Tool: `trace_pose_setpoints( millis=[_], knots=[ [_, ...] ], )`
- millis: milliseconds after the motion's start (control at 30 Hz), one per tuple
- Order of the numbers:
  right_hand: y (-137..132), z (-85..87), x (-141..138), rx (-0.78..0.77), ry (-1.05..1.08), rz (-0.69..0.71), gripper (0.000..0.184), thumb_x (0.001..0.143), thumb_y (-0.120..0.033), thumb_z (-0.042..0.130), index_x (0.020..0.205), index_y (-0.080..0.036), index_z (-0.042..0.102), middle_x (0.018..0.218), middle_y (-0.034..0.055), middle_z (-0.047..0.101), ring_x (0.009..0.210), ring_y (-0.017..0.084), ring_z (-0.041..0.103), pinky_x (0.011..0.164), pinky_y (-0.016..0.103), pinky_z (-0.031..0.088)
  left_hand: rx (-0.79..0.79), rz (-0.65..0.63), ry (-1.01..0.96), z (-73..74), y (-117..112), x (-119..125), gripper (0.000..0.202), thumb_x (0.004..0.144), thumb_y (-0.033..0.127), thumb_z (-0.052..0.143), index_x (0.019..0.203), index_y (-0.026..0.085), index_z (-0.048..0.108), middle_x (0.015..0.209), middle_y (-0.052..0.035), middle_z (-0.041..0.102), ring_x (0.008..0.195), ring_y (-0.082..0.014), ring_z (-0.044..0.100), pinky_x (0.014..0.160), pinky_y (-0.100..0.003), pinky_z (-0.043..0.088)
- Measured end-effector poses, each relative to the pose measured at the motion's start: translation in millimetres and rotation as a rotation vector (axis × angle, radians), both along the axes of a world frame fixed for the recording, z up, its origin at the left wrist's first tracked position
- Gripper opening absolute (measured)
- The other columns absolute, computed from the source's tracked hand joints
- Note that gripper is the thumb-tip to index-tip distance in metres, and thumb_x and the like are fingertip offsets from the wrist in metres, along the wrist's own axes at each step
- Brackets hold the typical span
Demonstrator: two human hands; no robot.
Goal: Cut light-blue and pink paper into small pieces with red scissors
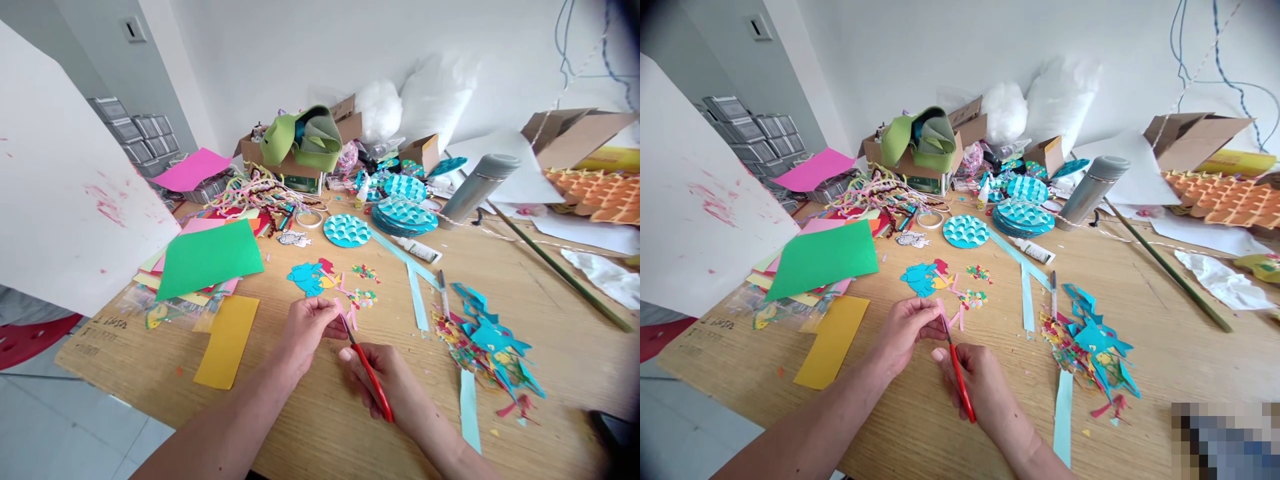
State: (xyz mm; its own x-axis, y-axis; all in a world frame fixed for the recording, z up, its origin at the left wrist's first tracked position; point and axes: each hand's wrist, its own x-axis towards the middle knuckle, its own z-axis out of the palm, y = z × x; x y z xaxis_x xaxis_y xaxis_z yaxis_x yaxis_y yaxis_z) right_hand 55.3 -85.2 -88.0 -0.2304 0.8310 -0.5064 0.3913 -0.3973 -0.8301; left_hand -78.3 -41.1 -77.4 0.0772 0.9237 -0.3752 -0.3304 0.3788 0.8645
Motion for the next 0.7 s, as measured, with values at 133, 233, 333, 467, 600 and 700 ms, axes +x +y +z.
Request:
trace_pose_setpoints(
  millis=[133,233,333,467,600,700],
  knots=[
    [-0.1,0.6,-0.9,0.0,-0.003,0.003,0.055,0.073,-0.072,0.051,0.055,-0.021,0.041,0.036,-0.0058,0.044,0.028,0.007,0.039,0.031,0.018,0.026,0.001,0.019,-0.007,0.2,1.6,-1.8,0.017,0.064,0.03,0.069,0.066,0.015,0.062,0.059,-0.002,0.065,0.05,-0.0131,0.061,0.055,-0.027,0.052],
    [-0.4,1.2,-1.0,0.017,-0.019,0.016,0.056,0.074,-0.073,0.049,0.055,-0.021,0.04,0.036,-0.0051,0.045,0.028,0.008,0.04,0.031,0.019,0.026,0.018,0.026,-0.008,0.8,2.3,-3.3,0.018,0.063,0.029,0.07,0.067,0.014,0.062,0.06,-0.0026,0.065,0.05,-0.0129,0.061,0.055,-0.026,0.052],
    [-0.2,2.1,-0.8,0.017,-0.025,0.028,0.057,0.073,-0.075,0.048,0.055,-0.021,0.041,0.037,-0.0047,0.046,0.029,0.008,0.04,0.031,0.019,0.027,0.028,0.025,-0.011,1.1,2.6,-4.0,0.02,0.062,0.03,0.072,0.067,0.013,0.062,0.061,-0.0028,0.065,0.05,-0.0127,0.061,0.055,-0.026,0.052],
    [0.2,0.9,-0.2,0.006,-0.027,0.028,0.058,0.072,-0.076,0.047,0.056,-0.021,0.042,0.038,-0.0042,0.047,0.03,0.008,0.042,0.032,0.019,0.028,0.034,0.019,-0.011,0.7,2.1,-3.7,0.02,0.063,0.031,0.072,0.067,0.014,0.062,0.06,-0.0026,0.065,0.051,-0.0133,0.061,0.056,-0.027,0.052],
    [0.1,-3.7,1.2,0.024,-0.021,0.042,0.058,0.075,-0.075,0.045,0.059,-0.02,0.044,0.04,-0.0035,0.049,0.031,0.008,0.045,0.032,0.017,0.028,0.024,0.018,-0.015,-0.5,1.2,-2.2,0.017,0.064,0.029,0.07,0.066,0.014,0.062,0.06,-0.0025,0.066,0.052,-0.0134,0.061,0.057,-0.027,0.052],
    [0.1,-5.6,1.8,0.032,-0.02,0.047,0.058,0.076,-0.075,0.044,0.06,-0.019,0.044,0.041,-0.0033,0.05,0.031,0.008,0.046,0.032,0.017,0.027,0.019,0.014,-0.015,-1.6,0.8,-1.3,0.017,0.065,0.03,0.07,0.066,0.014,0.062,0.06,-0.0028,0.066,0.052,-0.0134,0.062,0.057,-0.026,0.052]
  ],
)
